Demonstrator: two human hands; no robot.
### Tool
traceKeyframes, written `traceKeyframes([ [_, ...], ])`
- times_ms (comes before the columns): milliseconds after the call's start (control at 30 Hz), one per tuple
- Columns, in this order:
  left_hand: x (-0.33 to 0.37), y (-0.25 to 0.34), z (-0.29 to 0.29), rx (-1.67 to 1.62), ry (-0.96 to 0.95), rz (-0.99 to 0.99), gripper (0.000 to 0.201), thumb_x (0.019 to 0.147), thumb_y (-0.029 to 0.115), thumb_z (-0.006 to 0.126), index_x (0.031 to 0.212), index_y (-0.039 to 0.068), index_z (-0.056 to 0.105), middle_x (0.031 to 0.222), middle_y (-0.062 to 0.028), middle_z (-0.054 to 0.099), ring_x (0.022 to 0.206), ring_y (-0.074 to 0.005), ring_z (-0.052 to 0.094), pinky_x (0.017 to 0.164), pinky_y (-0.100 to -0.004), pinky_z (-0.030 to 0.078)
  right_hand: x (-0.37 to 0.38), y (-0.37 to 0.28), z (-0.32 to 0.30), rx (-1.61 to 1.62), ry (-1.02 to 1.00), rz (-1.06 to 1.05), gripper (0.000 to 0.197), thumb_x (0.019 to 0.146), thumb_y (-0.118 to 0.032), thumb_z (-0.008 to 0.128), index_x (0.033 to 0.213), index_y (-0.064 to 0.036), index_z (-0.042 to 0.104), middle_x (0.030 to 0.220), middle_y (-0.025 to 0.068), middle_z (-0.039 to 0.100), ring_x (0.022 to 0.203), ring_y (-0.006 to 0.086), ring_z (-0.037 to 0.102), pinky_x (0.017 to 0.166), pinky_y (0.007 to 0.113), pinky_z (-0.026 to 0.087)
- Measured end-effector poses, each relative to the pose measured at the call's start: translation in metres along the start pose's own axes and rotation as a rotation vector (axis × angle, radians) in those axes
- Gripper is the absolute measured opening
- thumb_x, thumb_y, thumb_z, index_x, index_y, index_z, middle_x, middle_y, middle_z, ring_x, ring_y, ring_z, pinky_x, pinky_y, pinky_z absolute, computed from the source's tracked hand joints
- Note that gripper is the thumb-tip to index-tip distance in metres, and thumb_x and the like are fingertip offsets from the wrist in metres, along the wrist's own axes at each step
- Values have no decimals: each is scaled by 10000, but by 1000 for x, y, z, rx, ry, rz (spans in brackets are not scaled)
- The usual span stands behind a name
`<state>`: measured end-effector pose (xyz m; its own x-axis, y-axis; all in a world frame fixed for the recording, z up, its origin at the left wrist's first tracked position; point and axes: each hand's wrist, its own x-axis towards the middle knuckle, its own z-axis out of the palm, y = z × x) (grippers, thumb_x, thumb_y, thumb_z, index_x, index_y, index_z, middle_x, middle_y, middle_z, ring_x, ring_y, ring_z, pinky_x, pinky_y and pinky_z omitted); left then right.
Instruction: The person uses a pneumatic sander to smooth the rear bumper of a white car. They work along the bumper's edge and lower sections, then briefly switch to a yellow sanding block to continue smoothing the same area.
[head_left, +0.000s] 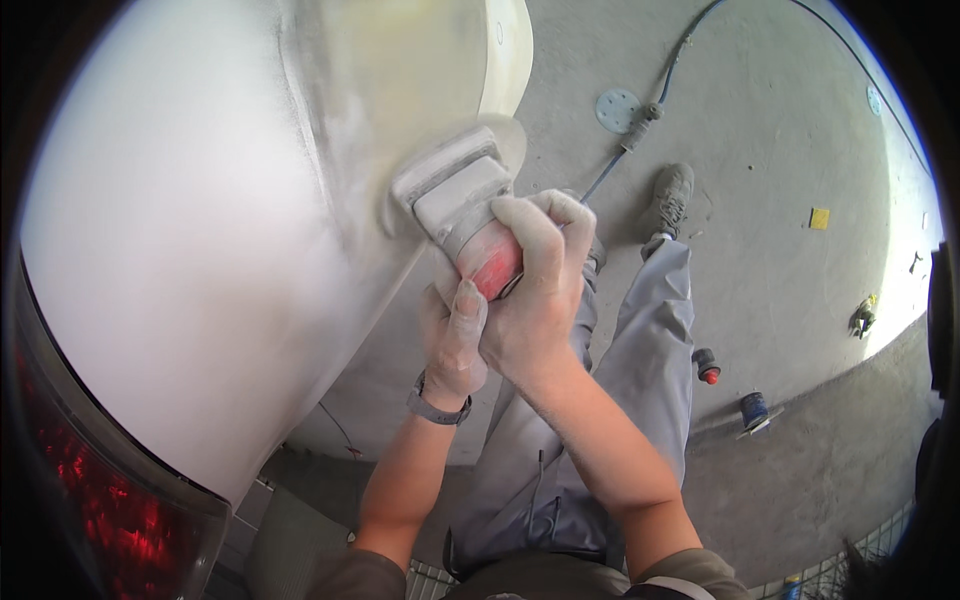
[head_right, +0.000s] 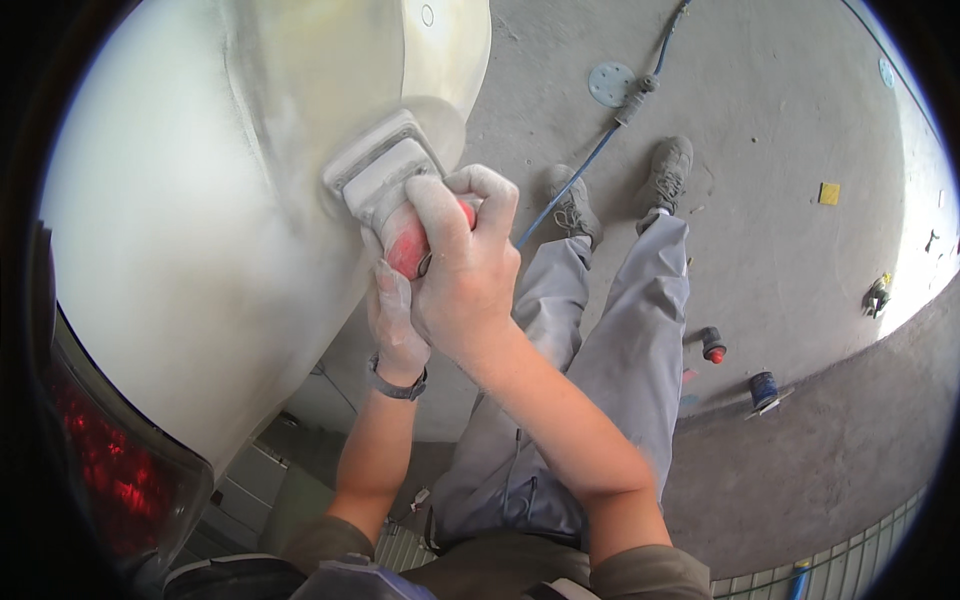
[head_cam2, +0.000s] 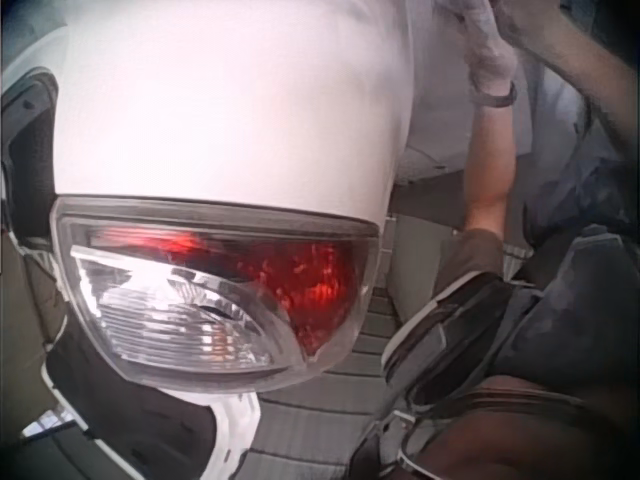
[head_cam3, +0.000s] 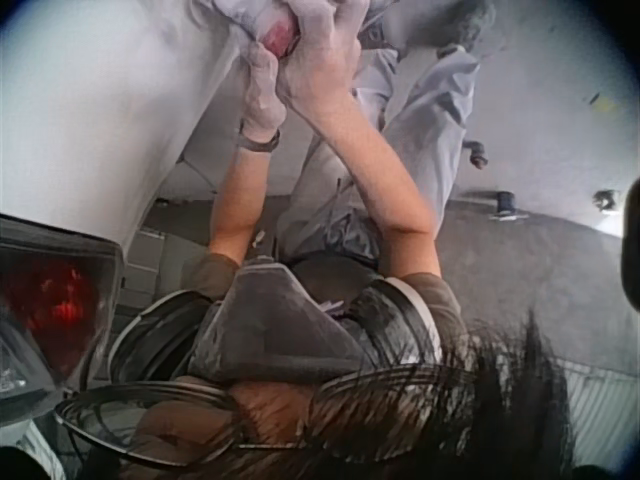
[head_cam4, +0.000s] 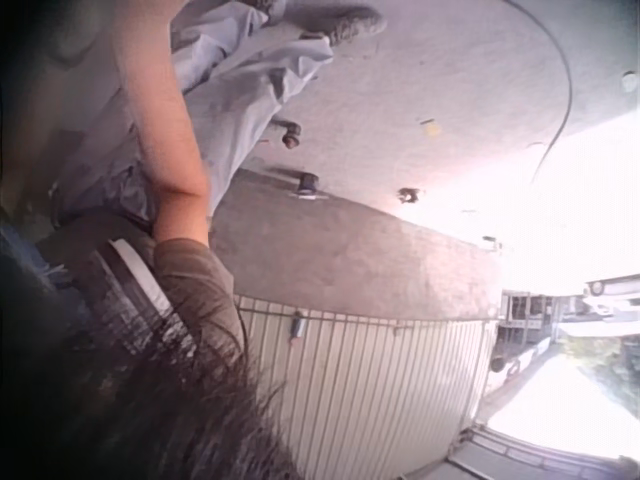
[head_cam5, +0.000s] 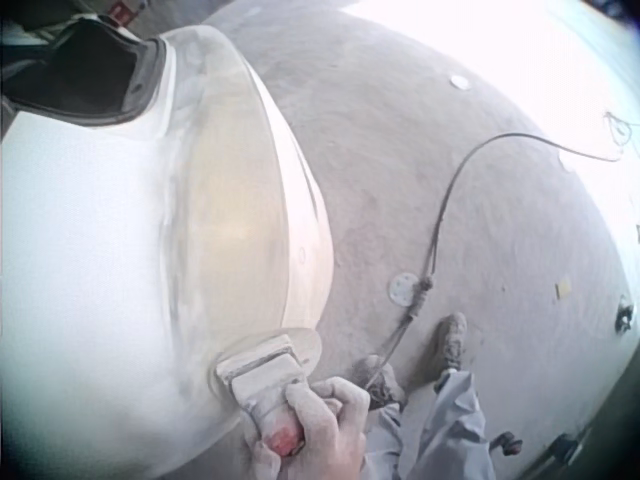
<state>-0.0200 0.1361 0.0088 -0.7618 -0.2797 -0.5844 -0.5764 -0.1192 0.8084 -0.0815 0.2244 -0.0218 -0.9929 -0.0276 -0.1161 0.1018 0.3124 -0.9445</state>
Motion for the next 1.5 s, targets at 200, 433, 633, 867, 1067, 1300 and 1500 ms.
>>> traceKeyframes([
  [200,-55,-27,-69,167,56,-39,943,995,694,581,1535,-63,424,1474,-194,561,1344,-280,569,1096,-426,469,-96,-11,54,174,62,74,581,698,-98,847,1252,-130,673,1257,180,523,1084,371,634,742,430,618],
  [433,-27,-25,-29,14,-4,20,860,1065,641,503,1561,-55,409,1518,-186,541,1397,-269,544,1137,-407,453,-30,-7,8,-26,-44,-53,627,654,-133,862,1256,-152,690,1247,175,506,916,330,684,697,404,619],
  [633,8,2,62,-431,105,28,672,1189,504,241,1602,-13,356,1591,-153,460,1445,-232,474,1212,-373,385,64,-30,-46,-306,-233,-263,488,703,-189,844,1164,-193,684,1174,137,525,776,287,656,625,405,560],
  [867,-39,-47,64,-229,371,67,641,1127,492,345,1634,108,265,1626,-114,387,1478,-240,443,1194,-401,431,34,-43,-35,-372,-410,-474,594,549,-242,887,1123,-242,736,1163,98,593,770,231,675,608,363,563],
  [1067,-40,-88,59,292,415,132,660,1112,511,380,1621,106,268,1621,-129,384,1460,-251,459,1185,-420,440,32,-31,-29,-391,-395,-479,569,559,-267,869,1112,-259,735,1132,87,599,741,226,647,602,347,547],
  [1300,-39,-61,55,-427,376,-36,677,1109,541,370,1621,108,278,1625,-140,383,1460,-264,461,1182,-429,436,35,-35,-31,-373,-376,-497,418,698,-232,802,1107,-240,714,1155,96,601,754,228,633,583,339,540],
  [1500,-32,-56,60,-331,363,86,653,1126,537,329,1620,111,295,1619,-135,401,1453,-260,471,1173,-418,445,39,-37,-34,-377,-321,-567,583,535,-235,886,1099,-224,740,1168,116,598,781,245,659,618,364,552],
])
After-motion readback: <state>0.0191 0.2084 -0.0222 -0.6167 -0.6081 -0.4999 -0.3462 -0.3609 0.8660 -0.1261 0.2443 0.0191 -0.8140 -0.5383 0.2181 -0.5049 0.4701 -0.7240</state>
